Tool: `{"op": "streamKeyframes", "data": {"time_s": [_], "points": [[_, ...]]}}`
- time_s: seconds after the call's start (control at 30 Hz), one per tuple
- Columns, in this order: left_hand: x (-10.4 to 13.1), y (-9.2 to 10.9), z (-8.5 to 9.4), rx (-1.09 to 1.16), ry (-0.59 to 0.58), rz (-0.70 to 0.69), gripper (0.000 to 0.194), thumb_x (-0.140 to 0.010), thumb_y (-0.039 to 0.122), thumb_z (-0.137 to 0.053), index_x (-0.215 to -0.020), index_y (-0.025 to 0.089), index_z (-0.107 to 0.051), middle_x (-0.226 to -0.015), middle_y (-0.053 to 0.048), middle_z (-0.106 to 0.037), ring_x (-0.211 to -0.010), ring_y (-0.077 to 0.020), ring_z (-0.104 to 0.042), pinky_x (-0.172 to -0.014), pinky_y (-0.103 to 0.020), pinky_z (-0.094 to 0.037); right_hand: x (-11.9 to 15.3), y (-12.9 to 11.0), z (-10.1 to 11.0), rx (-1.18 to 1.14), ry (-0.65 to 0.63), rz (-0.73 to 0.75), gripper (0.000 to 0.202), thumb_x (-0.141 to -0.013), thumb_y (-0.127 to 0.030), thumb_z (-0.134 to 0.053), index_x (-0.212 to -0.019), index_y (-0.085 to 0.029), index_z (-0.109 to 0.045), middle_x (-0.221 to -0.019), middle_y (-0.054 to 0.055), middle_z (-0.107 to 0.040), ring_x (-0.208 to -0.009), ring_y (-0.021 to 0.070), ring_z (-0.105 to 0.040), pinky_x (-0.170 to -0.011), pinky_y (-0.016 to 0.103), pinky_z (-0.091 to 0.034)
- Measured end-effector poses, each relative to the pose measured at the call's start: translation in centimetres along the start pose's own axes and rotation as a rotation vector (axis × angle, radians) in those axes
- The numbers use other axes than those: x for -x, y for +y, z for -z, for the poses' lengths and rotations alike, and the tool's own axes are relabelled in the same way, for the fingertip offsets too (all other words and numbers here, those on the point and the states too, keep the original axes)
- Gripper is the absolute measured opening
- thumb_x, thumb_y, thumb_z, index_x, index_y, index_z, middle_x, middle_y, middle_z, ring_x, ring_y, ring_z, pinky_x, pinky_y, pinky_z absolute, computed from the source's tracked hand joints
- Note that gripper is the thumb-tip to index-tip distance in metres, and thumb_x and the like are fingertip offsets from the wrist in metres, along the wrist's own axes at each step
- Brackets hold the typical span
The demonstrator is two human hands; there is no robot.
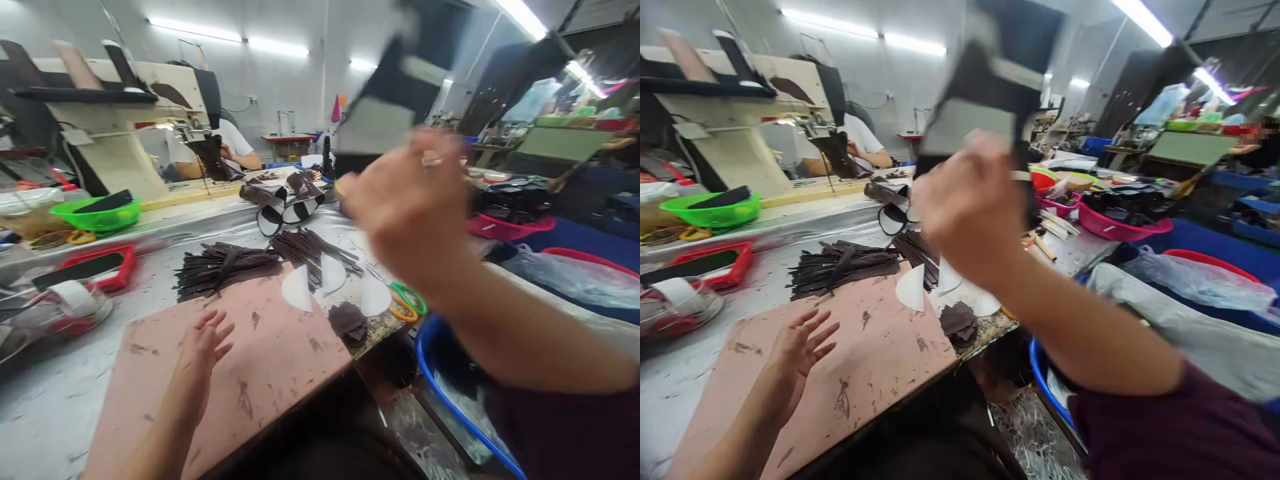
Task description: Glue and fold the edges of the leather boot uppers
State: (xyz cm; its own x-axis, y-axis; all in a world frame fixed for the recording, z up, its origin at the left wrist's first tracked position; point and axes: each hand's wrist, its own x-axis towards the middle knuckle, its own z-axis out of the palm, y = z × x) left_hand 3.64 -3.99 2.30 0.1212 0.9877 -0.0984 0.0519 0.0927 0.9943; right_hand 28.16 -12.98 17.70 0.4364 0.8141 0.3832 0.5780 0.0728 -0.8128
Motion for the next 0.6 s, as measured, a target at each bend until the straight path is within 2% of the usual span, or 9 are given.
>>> {"op": "streamKeyframes", "data": {"time_s": [0.03, 0.13, 0.23, 0.3, 0.37, 0.43, 0.47, 0.53, 0.6], "points": [[0.4, 0.4, 0.4, 0.136, 0.015, 0.029, 0.073, -0.056, 0.073, -0.055, -0.113, 0.029, -0.047, -0.128, -0.008, -0.048, -0.105, -0.0309, -0.054, -0.078, -0.042, -0.047, 1.5, -0.1, -3.6, 0.039, -0.078, 0.106, 0.034, -0.088, -0.037, -0.035, -0.077, -0.03, -0.066, -0.087, 0.003, -0.066, -0.11, 0.019, -0.05, -0.094, 0.04, -0.037], [0.9, 1.2, 1.7, 0.338, 0.113, 0.044, 0.069, -0.055, 0.065, -0.062, -0.112, 0.028, -0.05, -0.115, -0.007, -0.057, -0.093, -0.029, -0.059, -0.07, -0.039, -0.05, 6.8, 0.4, -12.4, 0.467, -0.493, 0.843, 0.035, -0.083, -0.015, -0.033, -0.082, -0.025, -0.066, -0.077, 0.004, -0.066, -0.075, 0.0184, -0.059, -0.076, 0.036, -0.049], [0.1, 0.4, 4.7, 0.161, 0.27, 0.043, 0.049, -0.049, 0.035, -0.074, -0.092, 0.022, -0.056, -0.086, -0.005, -0.063, -0.084, -0.0262, -0.06, -0.069, -0.035, -0.05, 9.7, 1.6, -16.2, 0.44, -0.61, 1.093, 0.028, -0.083, -0.022, -0.037, -0.075, -0.028, -0.064, -0.075, 0.0, -0.066, -0.065, 0.0156, -0.058, -0.061, 0.029, -0.049], [-0.5, -0.4, 7.7, -0.145, 0.321, 0.075, 0.038, -0.045, 0.031, -0.074, -0.076, 0.02, -0.055, -0.071, -0.004, -0.06, -0.079, -0.0288, -0.059, -0.068, -0.039, -0.049, 8.8, 3.2, -16.1, 0.448, -0.498, 0.909, 0.03, -0.087, -0.032, -0.035, -0.08, -0.028, -0.064, -0.082, 0.0, -0.066, -0.074, 0.0165, -0.058, -0.067, 0.03, -0.048], [-0.5, -0.7, 10.8, -0.567, 0.325, 0.123, 0.032, -0.046, 0.037, -0.073, -0.06, 0.021, -0.049, -0.057, -0.003, -0.054, -0.074, -0.0336, -0.058, -0.069, -0.048, -0.047, 6.5, 5.6, -15.2, 0.592, -0.318, 0.542, 0.035, -0.089, -0.034, -0.033, -0.087, -0.02, -0.065, -0.088, 0.01, -0.065, -0.084, 0.0225, -0.057, -0.076, 0.037, -0.045], [0.2, -0.5, 13.0, -0.928, 0.378, 0.165, 0.035, -0.048, 0.045, -0.071, -0.053, 0.023, -0.045, -0.05, -0.003, -0.047, -0.072, -0.038, -0.057, -0.071, -0.056, -0.042, 4.2, 8.5, -14.6, 0.704, -0.259, 0.345, 0.037, -0.087, -0.035, -0.04, -0.084, -0.008, -0.065, -0.09, 0.024, -0.061, -0.087, 0.0327, -0.056, -0.073, 0.047, -0.041], [0.7, -0.2, 13.5, -1.007, 0.437, 0.148, 0.036, -0.051, 0.05, -0.069, -0.054, 0.023, -0.045, -0.051, -0.003, -0.047, -0.073, -0.0386, -0.057, -0.073, -0.058, -0.041, 3.5, 9.8, -14.6, 0.854, -0.32, 0.185, 0.039, -0.086, -0.04, -0.043, -0.081, -0.008, -0.066, -0.09, 0.024, -0.061, -0.088, 0.0337, -0.056, -0.074, 0.047, -0.039], [1.8, 0.2, 13.0, -0.886, 0.571, -0.003, 0.037, -0.06, 0.059, -0.059, -0.067, 0.023, -0.051, -0.064, -0.005, -0.054, -0.081, -0.0356, -0.058, -0.077, -0.054, -0.043, 3.0, 11.8, -15.1, 0.978, -0.437, 0.064, 0.038, -0.084, -0.043, -0.049, -0.077, -0.01, -0.066, -0.086, 0.022, -0.062, -0.087, 0.0337, -0.057, -0.074, 0.044, -0.038], [2.8, -0.2, 11.1, -0.513, 0.53, -0.209, 0.044, -0.071, 0.061, -0.047, -0.091, 0.023, -0.056, -0.092, -0.009, -0.061, -0.092, -0.0287, -0.058, -0.081, -0.044, -0.046, 3.6, 12.7, -15.6, 1.015, -0.489, 0.052, 0.036, -0.084, -0.042, -0.049, -0.079, -0.01, -0.065, -0.085, 0.021, -0.063, -0.086, 0.0334, -0.058, -0.072, 0.043, -0.037]]}}
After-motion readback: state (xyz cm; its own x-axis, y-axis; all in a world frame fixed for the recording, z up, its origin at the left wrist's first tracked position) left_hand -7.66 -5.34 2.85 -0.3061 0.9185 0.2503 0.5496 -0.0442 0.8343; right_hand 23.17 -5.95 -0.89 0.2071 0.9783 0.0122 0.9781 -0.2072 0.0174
